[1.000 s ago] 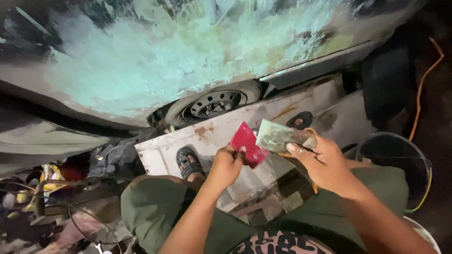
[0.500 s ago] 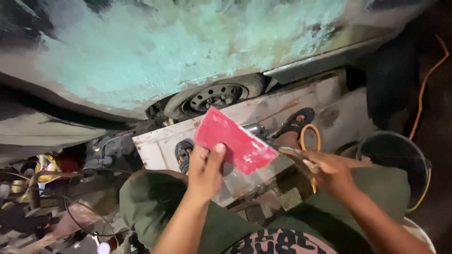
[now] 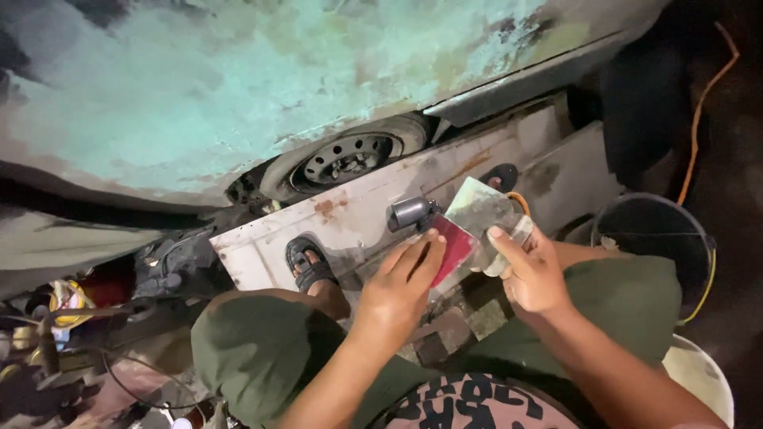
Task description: The person applies a light-colored body filler to the side of a vehicle using a red plastic spreader and a metal scraper. They repeatedly spread the filler over a damaged area and scrape the tools to remove excess material.
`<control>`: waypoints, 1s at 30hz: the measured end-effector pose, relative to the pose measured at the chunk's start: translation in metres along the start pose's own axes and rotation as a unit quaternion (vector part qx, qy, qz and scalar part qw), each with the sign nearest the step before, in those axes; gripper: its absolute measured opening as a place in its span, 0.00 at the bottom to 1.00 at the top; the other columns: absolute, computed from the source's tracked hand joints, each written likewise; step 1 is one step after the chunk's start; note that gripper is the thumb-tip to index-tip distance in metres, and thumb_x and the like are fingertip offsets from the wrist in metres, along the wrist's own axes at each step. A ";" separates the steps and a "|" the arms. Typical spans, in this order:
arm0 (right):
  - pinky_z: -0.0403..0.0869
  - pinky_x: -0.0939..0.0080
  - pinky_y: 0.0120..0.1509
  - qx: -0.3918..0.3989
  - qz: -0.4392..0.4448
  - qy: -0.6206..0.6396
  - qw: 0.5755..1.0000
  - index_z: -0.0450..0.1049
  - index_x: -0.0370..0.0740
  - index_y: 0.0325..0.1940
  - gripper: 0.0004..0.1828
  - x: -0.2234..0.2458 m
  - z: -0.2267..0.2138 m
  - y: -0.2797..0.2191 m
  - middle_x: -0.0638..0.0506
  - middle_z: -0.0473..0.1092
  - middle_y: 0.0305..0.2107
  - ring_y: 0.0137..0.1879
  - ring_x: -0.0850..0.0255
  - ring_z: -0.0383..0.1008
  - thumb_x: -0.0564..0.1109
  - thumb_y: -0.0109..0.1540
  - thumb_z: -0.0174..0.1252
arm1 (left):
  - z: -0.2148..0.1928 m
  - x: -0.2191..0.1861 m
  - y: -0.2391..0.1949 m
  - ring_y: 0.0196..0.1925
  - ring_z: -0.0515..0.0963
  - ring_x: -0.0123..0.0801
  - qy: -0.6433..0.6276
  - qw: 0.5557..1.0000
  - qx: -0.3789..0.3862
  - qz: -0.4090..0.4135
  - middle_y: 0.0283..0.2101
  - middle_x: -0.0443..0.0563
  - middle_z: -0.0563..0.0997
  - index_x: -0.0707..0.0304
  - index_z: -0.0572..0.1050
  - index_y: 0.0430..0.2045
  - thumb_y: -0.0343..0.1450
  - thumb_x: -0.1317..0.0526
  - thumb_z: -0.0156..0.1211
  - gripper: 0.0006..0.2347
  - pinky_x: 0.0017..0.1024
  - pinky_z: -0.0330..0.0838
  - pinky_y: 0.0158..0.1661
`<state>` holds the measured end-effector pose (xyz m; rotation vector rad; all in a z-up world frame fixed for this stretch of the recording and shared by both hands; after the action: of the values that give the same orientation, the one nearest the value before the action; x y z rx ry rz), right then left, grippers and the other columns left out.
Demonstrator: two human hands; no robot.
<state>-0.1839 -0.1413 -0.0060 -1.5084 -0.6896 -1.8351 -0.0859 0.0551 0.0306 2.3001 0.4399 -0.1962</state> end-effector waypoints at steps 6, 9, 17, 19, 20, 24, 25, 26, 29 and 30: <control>0.75 0.61 0.21 -0.020 -0.029 -0.023 0.999 0.73 0.28 0.34 0.06 0.045 0.010 -0.014 0.45 0.72 0.15 0.20 0.67 0.73 0.35 0.63 0.63 | 0.028 0.031 -0.012 0.40 0.84 0.36 0.104 0.992 0.062 -0.031 0.35 0.48 0.83 0.56 0.76 0.52 0.71 0.66 0.57 0.14 0.28 0.82 0.35; 0.79 0.62 0.31 0.028 -0.123 -0.100 0.987 0.73 0.28 0.32 0.06 0.071 0.009 -0.020 0.40 0.75 0.17 0.23 0.65 0.74 0.32 0.63 0.62 | 0.028 0.029 -0.010 0.50 0.81 0.67 -0.053 0.827 0.421 -0.369 0.45 0.73 0.83 0.64 0.75 0.50 0.79 0.47 0.35 0.22 0.55 0.73 0.55; 0.76 0.52 0.63 0.240 -0.511 -0.375 0.735 0.81 0.49 0.54 0.14 0.099 0.038 0.011 0.50 0.79 0.51 0.58 0.52 0.79 0.43 0.68 0.53 | 0.021 0.040 -0.021 0.41 0.80 0.38 -0.545 0.676 0.134 -0.478 0.45 0.59 0.84 0.65 0.72 0.58 0.77 0.62 0.51 0.15 0.42 0.81 0.42; 0.76 0.52 0.64 0.247 -0.513 -0.391 0.723 0.81 0.47 0.54 0.16 0.058 0.024 0.027 0.50 0.78 0.52 0.59 0.52 0.78 0.45 0.70 0.48 | 0.003 0.034 0.003 0.41 0.80 0.37 -0.539 0.689 0.114 -0.471 0.44 0.59 0.84 0.68 0.72 0.57 0.77 0.62 0.48 0.15 0.40 0.81 0.43; 0.76 0.53 0.64 0.252 -0.514 -0.406 0.713 0.80 0.45 0.55 0.19 0.036 0.018 0.034 0.50 0.78 0.53 0.59 0.51 0.78 0.47 0.71 0.44 | -0.007 0.031 0.014 0.42 0.81 0.37 -0.533 0.702 0.096 -0.463 0.44 0.60 0.84 0.72 0.71 0.56 0.78 0.62 0.45 0.15 0.38 0.81 0.44; 0.78 0.49 0.57 0.263 -0.472 -0.382 0.750 0.79 0.43 0.57 0.18 0.005 -0.014 0.043 0.47 0.77 0.55 0.57 0.46 0.79 0.41 0.70 0.47 | 0.008 0.072 -0.019 0.56 0.80 0.45 -0.457 0.761 0.003 -0.461 0.53 0.73 0.81 0.77 0.69 0.59 0.76 0.62 0.54 0.19 0.49 0.73 0.57; 0.79 0.47 0.55 0.276 -0.469 -0.422 0.725 0.78 0.44 0.58 0.19 -0.016 -0.030 0.049 0.46 0.77 0.52 0.55 0.45 0.78 0.40 0.69 0.45 | 0.006 0.072 -0.017 0.56 0.79 0.43 -0.485 0.731 -0.060 -0.477 0.54 0.70 0.80 0.78 0.66 0.61 0.76 0.64 0.52 0.19 0.47 0.74 0.57; 0.79 0.46 0.53 0.284 -0.462 -0.463 0.701 0.77 0.45 0.59 0.20 -0.039 -0.048 0.050 0.44 0.78 0.49 0.53 0.43 0.78 0.40 0.69 0.44 | 0.005 0.072 -0.016 0.56 0.78 0.40 -0.513 0.696 -0.116 -0.489 0.56 0.66 0.79 0.79 0.63 0.63 0.77 0.66 0.49 0.19 0.46 0.74 0.57; 0.78 0.45 0.52 0.177 -0.054 -0.518 0.835 0.79 0.36 0.56 0.19 -0.072 -0.070 0.037 0.35 0.79 0.43 0.49 0.37 0.79 0.49 0.67 0.54 | -0.013 0.065 -0.001 0.68 0.70 0.50 -0.383 0.812 -0.041 -0.439 0.62 0.75 0.74 0.80 0.61 0.64 0.76 0.60 0.54 0.24 0.51 0.60 0.68; 0.78 0.45 0.52 0.178 -0.060 -0.520 0.833 0.79 0.36 0.56 0.19 -0.095 -0.075 0.039 0.35 0.79 0.43 0.49 0.37 0.79 0.49 0.67 0.54 | -0.006 0.065 -0.006 0.68 0.70 0.50 -0.385 0.813 -0.046 -0.435 0.62 0.75 0.74 0.80 0.61 0.64 0.76 0.60 0.54 0.24 0.51 0.60 0.68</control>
<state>-0.1902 -0.2078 -0.1146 -2.1577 -1.5379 -0.7215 -0.0276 0.0801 0.0130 1.5549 0.9891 -1.4494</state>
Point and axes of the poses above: each hand's wrist, its own y-axis towards the middle knuckle, its own z-axis out of the palm, x = y × z, the point moved 1 cm from there along y, towards the middle knuckle
